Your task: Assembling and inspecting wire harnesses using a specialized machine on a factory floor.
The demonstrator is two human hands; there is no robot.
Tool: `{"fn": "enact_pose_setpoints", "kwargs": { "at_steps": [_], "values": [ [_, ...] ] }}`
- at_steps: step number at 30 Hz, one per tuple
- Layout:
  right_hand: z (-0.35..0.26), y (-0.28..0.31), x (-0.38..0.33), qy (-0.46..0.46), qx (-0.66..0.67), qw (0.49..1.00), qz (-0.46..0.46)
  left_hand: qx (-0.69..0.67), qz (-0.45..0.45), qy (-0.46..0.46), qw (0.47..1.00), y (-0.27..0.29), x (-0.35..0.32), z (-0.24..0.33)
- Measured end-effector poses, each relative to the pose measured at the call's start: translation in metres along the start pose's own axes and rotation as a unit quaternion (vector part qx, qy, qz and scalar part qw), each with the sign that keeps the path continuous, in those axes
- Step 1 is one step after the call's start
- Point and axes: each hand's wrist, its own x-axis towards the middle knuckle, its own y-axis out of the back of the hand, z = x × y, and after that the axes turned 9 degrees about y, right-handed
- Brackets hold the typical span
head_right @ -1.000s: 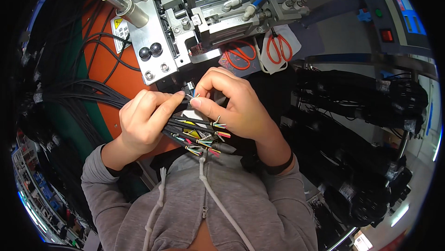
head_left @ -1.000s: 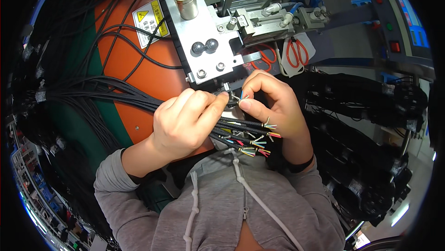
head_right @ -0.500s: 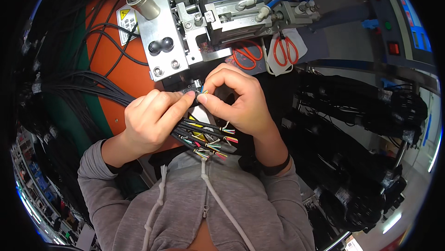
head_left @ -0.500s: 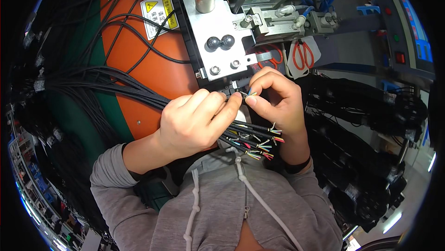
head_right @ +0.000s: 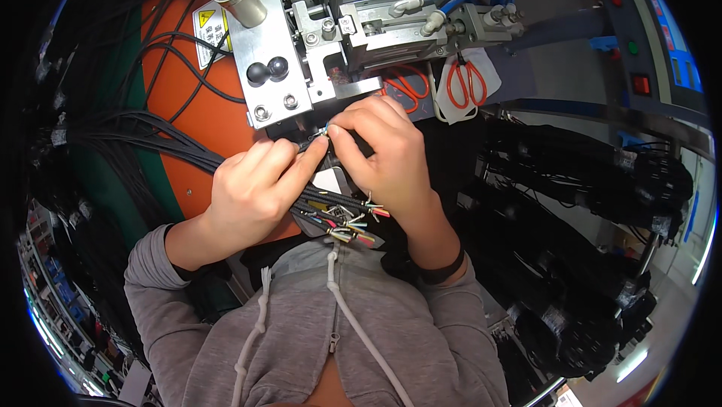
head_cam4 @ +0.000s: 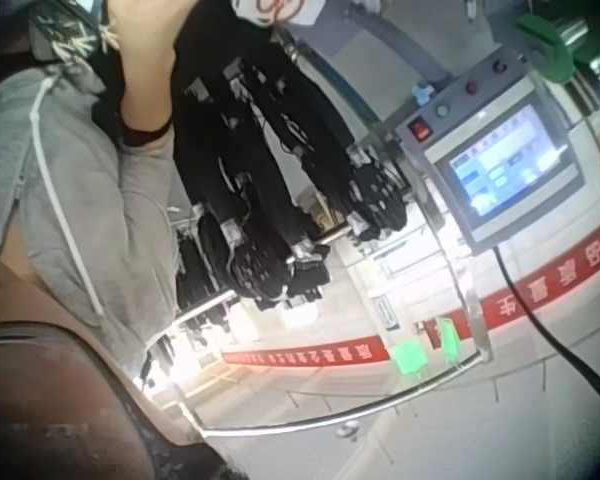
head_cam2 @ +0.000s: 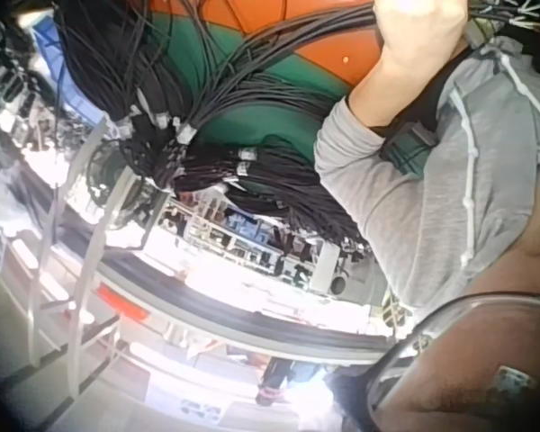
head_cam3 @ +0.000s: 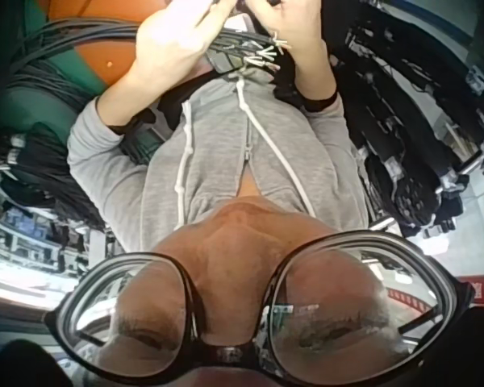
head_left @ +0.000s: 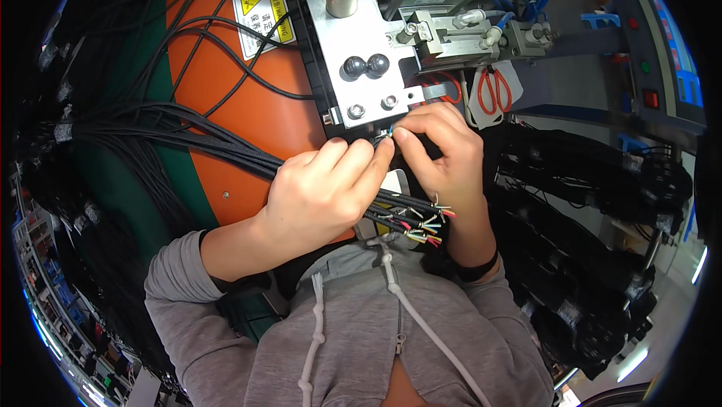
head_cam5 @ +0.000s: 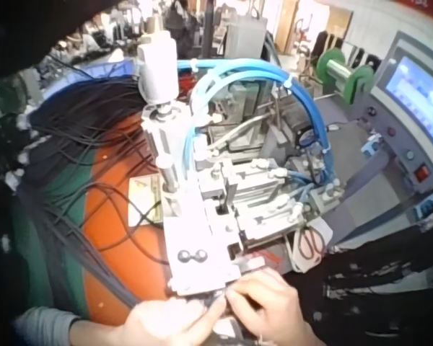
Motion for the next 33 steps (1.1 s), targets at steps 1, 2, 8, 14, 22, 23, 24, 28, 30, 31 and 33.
{"fn": "enact_pose_setpoints", "kwargs": {
  "at_steps": [1, 2, 8, 14, 22, 23, 24, 28, 30, 31, 33],
  "values": [
    [0.0, -0.001, 0.0, 0.016, -0.029, 0.999, -0.011, 0.001, 0.0, 0.001, 1.0, 0.0, 0.0, 0.002],
    [0.001, -0.002, 0.0, 0.032, -0.058, 0.998, -0.021, 0.007, -0.004, 0.01, 1.0, 0.001, 0.0, 0.003],
    [0.002, -0.008, -0.004, 0.053, -0.084, 0.995, -0.008, 0.024, -0.012, 0.036, 0.999, 0.002, -0.001, 0.007],
    [0.013, -0.02, -0.014, -0.092, 0.048, 0.994, 0.04, 0.001, -0.001, 0.025, 1.0, -0.002, 0.003, 0.0],
    [0.008, -0.024, -0.01, -0.102, 0.052, 0.992, 0.056, -0.012, 0.026, 0.048, 0.998, 0.002, 0.004, -0.001],
    [0.006, -0.024, -0.01, -0.092, 0.053, 0.992, 0.067, 0.006, 0.003, 0.062, 0.998, 0.007, 0.001, 0.0],
    [0.007, -0.022, -0.011, -0.093, 0.049, 0.992, 0.07, 0.025, -0.021, 0.074, 0.997, 0.01, 0.0, 0.002],
    [0.016, -0.008, -0.018, -0.204, 0.208, 0.955, 0.058, 0.067, -0.038, 0.093, 0.993, 0.012, -0.005, 0.008],
    [0.023, 0.012, -0.019, -0.012, 0.278, 0.96, -0.007, 0.031, -0.033, 0.089, 0.995, 0.011, -0.004, 0.003],
    [0.025, 0.017, -0.018, 0.085, 0.309, 0.946, -0.04, -0.003, -0.03, 0.084, 0.996, 0.011, -0.003, 0.0],
    [0.023, 0.02, -0.019, 0.085, 0.32, 0.943, -0.022, -0.04, -0.028, 0.075, 0.996, 0.011, 0.002, -0.005]
  ]
}}
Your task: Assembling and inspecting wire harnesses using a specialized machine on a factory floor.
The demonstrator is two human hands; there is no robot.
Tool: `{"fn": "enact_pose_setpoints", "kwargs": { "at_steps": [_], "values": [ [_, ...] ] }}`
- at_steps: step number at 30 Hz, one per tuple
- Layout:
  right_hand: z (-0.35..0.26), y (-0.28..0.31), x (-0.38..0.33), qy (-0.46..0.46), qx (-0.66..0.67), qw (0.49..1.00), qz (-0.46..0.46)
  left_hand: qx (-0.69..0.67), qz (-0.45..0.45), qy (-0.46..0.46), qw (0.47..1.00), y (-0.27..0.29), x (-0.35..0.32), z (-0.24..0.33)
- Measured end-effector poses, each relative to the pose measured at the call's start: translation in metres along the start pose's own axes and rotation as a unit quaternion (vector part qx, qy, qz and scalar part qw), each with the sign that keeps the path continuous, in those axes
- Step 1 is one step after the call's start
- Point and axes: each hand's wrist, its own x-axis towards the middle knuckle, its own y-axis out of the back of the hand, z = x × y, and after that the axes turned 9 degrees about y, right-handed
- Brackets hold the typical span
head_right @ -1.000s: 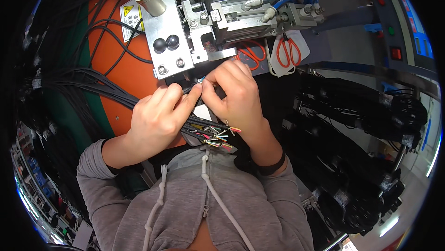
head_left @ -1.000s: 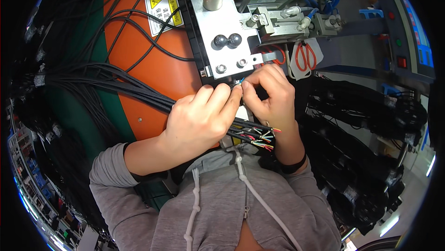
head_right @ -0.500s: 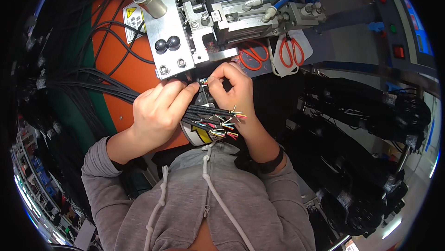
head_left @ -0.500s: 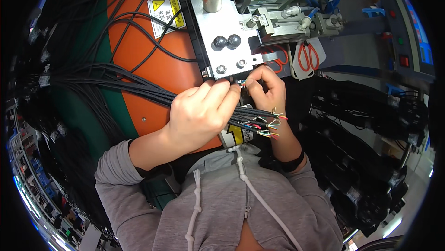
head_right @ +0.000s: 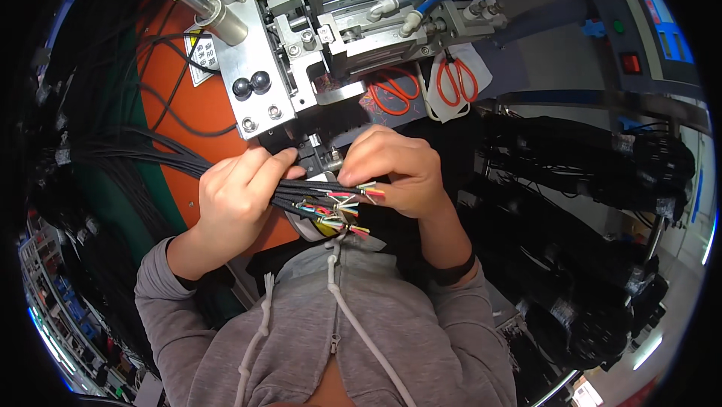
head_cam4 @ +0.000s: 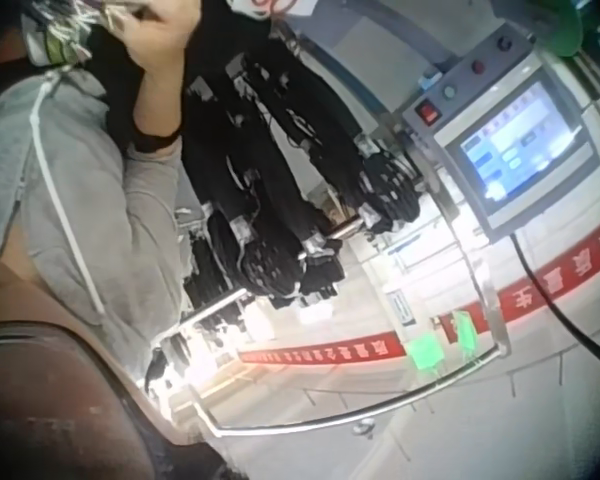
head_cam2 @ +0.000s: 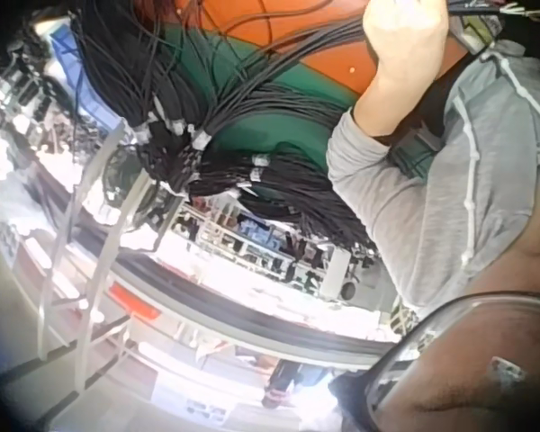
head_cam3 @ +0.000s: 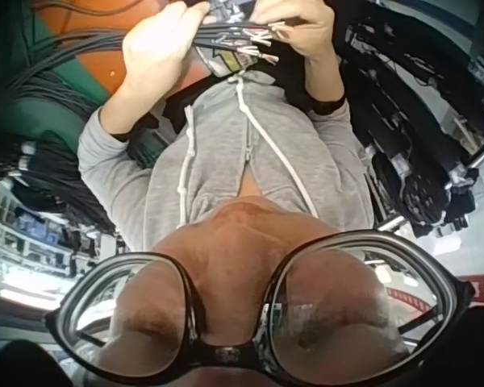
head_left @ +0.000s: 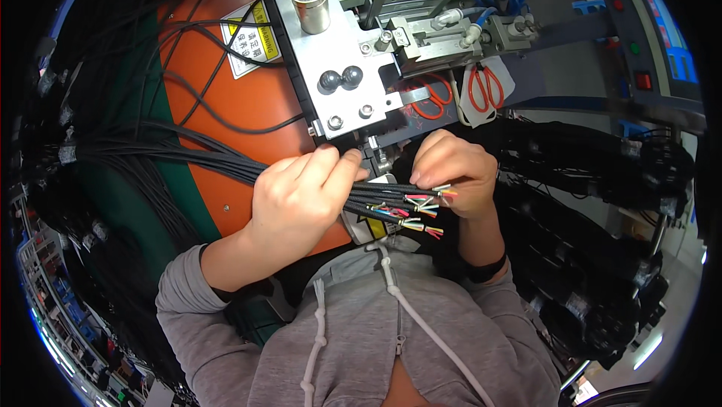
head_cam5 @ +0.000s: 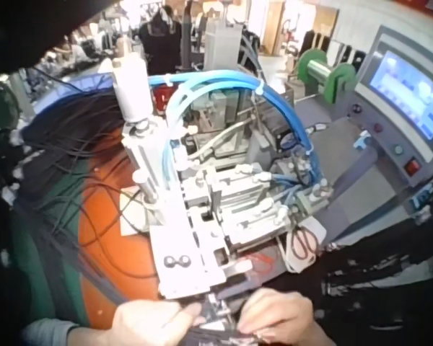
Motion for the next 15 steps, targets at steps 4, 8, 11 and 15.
{"fn": "enact_pose_setpoints", "kwargs": {
  "at_steps": [4, 8, 11, 15],
  "values": [
    [-0.002, -0.004, -0.004, -0.021, 0.029, 0.996, 0.079, -0.064, 0.114, -0.099, 0.986, 0.005, 0.01, -0.004],
    [-0.006, -0.02, 0.005, -0.082, 0.026, 0.987, 0.133, -0.093, 0.156, -0.103, 0.978, 0.01, 0.008, 0.002],
    [-0.011, -0.039, 0.018, -0.064, -0.008, 0.996, 0.055, -0.161, 0.056, -0.04, 0.985, 0.005, 0.003, 0.002],
    [-0.01, -0.052, 0.019, -0.106, 0.056, 0.969, 0.216, -0.177, 0.121, -0.026, 0.976, -0.004, 0.004, 0.002]
  ]
}}
